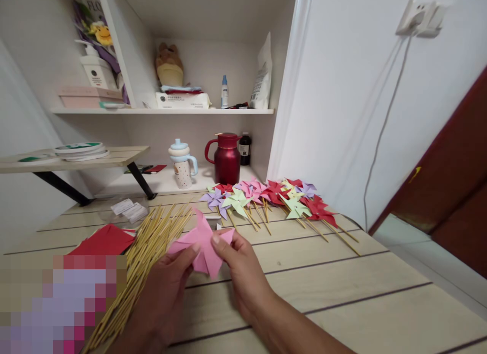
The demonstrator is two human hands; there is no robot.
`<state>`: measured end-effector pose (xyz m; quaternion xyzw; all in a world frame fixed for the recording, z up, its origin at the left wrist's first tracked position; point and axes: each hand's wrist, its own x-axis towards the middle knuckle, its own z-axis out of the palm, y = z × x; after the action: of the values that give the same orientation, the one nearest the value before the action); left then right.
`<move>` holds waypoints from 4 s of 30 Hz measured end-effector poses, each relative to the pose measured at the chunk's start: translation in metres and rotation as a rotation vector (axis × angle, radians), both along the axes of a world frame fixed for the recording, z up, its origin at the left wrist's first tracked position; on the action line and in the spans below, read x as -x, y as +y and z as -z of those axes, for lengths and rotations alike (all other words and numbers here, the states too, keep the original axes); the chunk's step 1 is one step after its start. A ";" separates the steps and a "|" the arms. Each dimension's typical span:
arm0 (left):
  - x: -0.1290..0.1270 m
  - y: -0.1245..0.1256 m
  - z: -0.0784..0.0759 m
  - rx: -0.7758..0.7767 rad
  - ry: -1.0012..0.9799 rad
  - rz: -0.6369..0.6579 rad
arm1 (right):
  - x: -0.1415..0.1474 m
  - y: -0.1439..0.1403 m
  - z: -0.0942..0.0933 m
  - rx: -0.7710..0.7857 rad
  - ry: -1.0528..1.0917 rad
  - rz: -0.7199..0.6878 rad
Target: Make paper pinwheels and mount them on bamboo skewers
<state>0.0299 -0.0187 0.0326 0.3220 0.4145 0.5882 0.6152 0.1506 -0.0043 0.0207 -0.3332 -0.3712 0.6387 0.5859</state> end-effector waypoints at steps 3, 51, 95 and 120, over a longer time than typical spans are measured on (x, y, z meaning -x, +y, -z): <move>0.007 0.003 -0.002 -0.021 -0.010 -0.032 | -0.004 0.003 -0.001 -0.027 -0.017 -0.003; 0.014 -0.003 -0.008 0.033 0.040 -0.069 | -0.016 0.006 0.000 -0.727 -0.809 0.401; 0.012 -0.001 -0.005 -0.062 0.303 -0.149 | -0.018 0.005 -0.006 -0.861 -1.020 0.528; 0.010 0.002 -0.007 -0.034 0.332 -0.101 | -0.017 0.003 -0.006 -0.832 -1.030 0.507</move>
<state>0.0199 -0.0168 0.0396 0.4042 0.5160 0.5639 0.5024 0.1677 -0.0014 0.0269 -0.4175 -0.7253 0.0491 0.5452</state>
